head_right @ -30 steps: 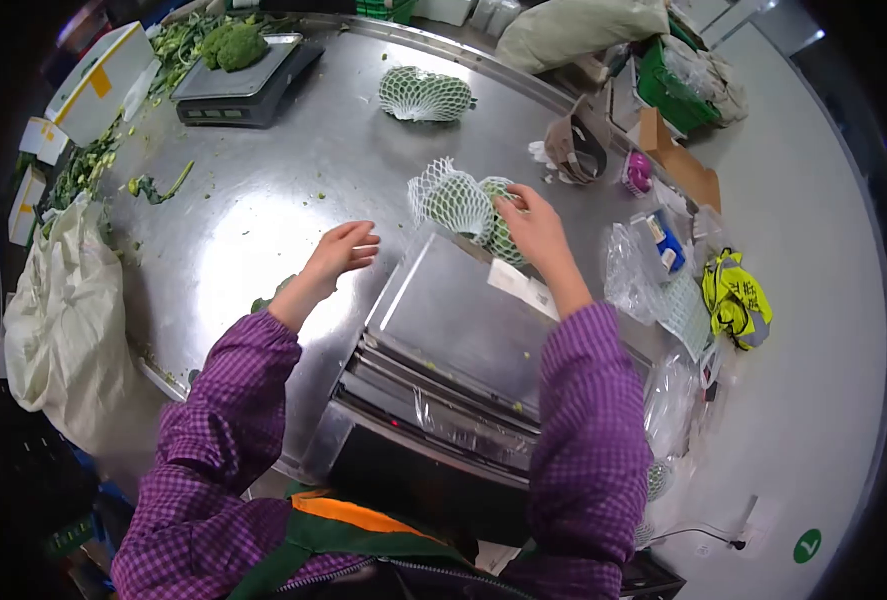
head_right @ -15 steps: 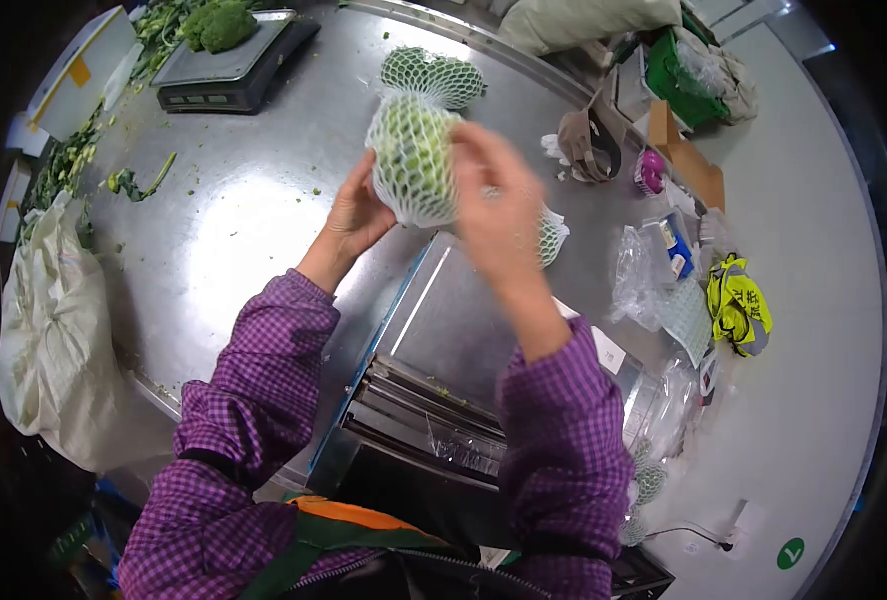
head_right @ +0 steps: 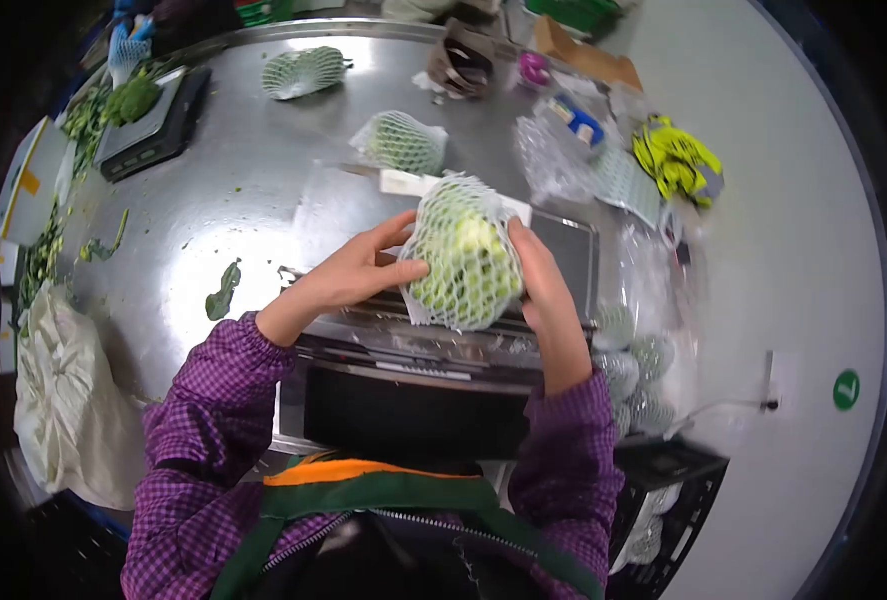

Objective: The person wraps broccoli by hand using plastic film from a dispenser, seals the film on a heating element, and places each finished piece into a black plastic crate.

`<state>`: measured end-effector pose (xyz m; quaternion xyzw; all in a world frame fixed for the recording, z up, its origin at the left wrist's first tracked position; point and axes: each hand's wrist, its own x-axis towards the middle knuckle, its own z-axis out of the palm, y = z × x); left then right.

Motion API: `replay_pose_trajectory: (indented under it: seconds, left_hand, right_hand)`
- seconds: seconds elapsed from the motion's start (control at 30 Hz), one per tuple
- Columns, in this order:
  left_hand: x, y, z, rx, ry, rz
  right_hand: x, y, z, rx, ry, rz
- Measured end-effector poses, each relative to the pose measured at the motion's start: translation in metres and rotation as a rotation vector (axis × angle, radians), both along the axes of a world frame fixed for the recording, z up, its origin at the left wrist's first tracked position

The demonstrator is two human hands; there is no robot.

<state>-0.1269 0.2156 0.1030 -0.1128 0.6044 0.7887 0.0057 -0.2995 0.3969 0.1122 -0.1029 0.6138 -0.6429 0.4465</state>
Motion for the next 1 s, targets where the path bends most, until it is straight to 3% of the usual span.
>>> replay_pose_trajectory:
  seconds: [0.07,0.13,0.2,0.33,0.37,0.43,0.47,0.57,0.6,0.63,0.67,0.73,0.8,0.83,0.9,0.97,1.0]
  left_hand:
    - [-0.008,0.018,-0.008,-0.267,-0.134,-0.043]
    - [-0.002,0.031,-0.013,-0.184,-0.157,0.027]
    - [0.015,0.031,-0.004,-0.340,-0.161,0.087]
    - [0.075,0.026,0.004,-0.984,-0.244,0.345]
    - [0.084,0.030,0.004,-0.992,-0.242,0.346]
    - [0.097,0.043,0.002,-1.271,-0.485,0.302]
    - [0.091,0.049,-0.007,-1.313,-0.502,0.235]
    - [0.065,0.064,-0.031,-0.901,-0.218,0.321]
    - [0.068,0.065,-0.033,-0.909,-0.216,0.322]
    - [0.073,0.065,-0.034,-0.579,-0.210,0.329]
    - [0.081,0.067,-0.030,-0.249,-0.205,0.323]
    - [0.110,0.073,-0.007,-0.192,-0.166,0.242]
    - [0.128,0.077,0.018,0.127,-0.068,0.108]
    - [0.124,0.077,0.035,0.123,-0.068,0.110]
    - [0.110,0.081,0.062,0.245,0.418,0.051]
    - [0.075,0.068,0.063,0.552,0.649,0.081]
    - [0.043,0.063,0.069,0.121,0.620,0.145]
  right_hand:
    - [-0.008,0.022,-0.013,0.088,-0.028,-0.049]
    - [-0.016,0.041,-0.022,-0.012,-0.103,-0.091]
    - [-0.005,0.069,-0.014,-0.036,-0.058,-0.167]
    - [0.014,0.152,-0.010,0.720,1.037,-0.038]
    - [0.019,0.159,-0.012,0.712,1.037,-0.043]
    - [0.033,0.168,-0.024,0.786,1.319,-0.053]
    - [0.034,0.161,-0.041,0.592,1.328,-0.105]
    - [0.038,0.143,-0.062,0.431,1.137,-0.090]
    - [0.036,0.146,-0.065,0.252,0.787,-0.173]
    - [0.031,0.147,-0.067,0.071,0.440,-0.241]
    - [0.041,0.155,-0.042,0.017,0.374,-0.235]
    - [0.050,0.179,-0.020,0.006,0.144,-0.099]
    - [0.062,0.192,0.024,-0.187,-0.217,-0.016]
    - [0.059,0.190,0.042,-0.191,-0.218,-0.013]
    - [0.054,0.183,0.074,-0.691,0.006,0.066]
    - [0.024,0.153,0.083,-0.910,0.043,0.007]
    - [0.015,0.125,0.085,-0.791,0.254,-0.127]
